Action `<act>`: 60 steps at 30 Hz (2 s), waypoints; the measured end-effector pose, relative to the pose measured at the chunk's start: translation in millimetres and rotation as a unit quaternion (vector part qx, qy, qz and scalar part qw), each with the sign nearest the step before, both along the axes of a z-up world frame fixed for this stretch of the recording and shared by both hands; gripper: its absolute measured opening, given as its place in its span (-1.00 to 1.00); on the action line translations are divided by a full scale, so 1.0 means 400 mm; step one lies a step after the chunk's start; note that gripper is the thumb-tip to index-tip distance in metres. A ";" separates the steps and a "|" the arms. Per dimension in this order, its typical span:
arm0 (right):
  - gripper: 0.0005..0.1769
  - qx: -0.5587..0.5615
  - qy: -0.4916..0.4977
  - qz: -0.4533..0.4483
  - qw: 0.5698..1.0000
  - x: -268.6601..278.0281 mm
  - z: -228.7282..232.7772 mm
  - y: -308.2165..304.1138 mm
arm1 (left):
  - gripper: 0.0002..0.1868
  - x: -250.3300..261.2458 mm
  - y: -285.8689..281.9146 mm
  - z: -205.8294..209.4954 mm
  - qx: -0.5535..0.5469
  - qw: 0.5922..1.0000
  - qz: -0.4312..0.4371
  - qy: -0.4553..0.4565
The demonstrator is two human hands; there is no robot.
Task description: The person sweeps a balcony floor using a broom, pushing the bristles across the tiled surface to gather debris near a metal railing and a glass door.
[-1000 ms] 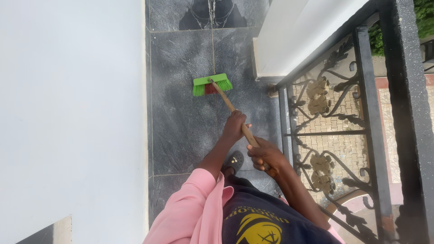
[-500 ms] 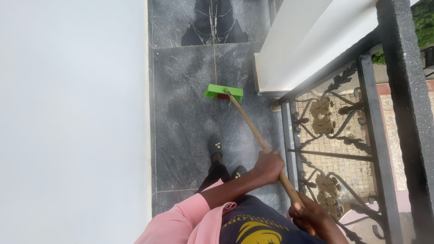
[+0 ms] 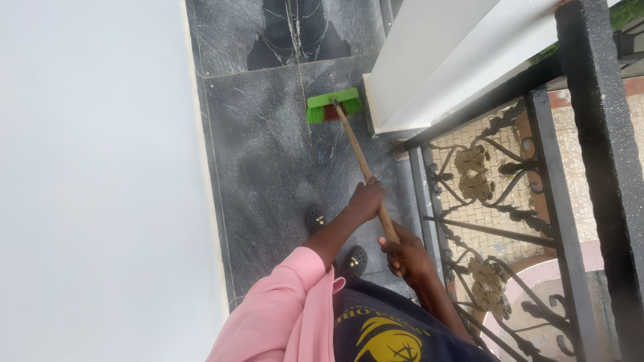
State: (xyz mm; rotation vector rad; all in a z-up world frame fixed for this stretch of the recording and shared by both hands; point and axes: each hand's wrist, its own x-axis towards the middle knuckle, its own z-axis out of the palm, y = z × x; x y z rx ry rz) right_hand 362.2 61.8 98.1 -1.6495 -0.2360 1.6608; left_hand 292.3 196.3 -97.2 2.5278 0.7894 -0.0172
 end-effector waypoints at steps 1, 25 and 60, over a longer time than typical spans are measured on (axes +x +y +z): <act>-0.12 0.027 -0.015 0.022 0.999 -0.015 -0.018 0.028 | -0.69 0.002 0.030 -0.008 0.011 1.000 0.005 0.025; -0.12 -0.153 -0.046 0.197 0.967 0.042 0.192 -0.025 | -0.70 -0.182 -0.048 0.280 -0.203 0.963 0.070 -0.162; 0.03 0.495 0.067 0.475 0.725 -0.228 0.636 0.402 | -0.48 -0.359 0.172 0.475 0.031 0.830 0.174 -0.529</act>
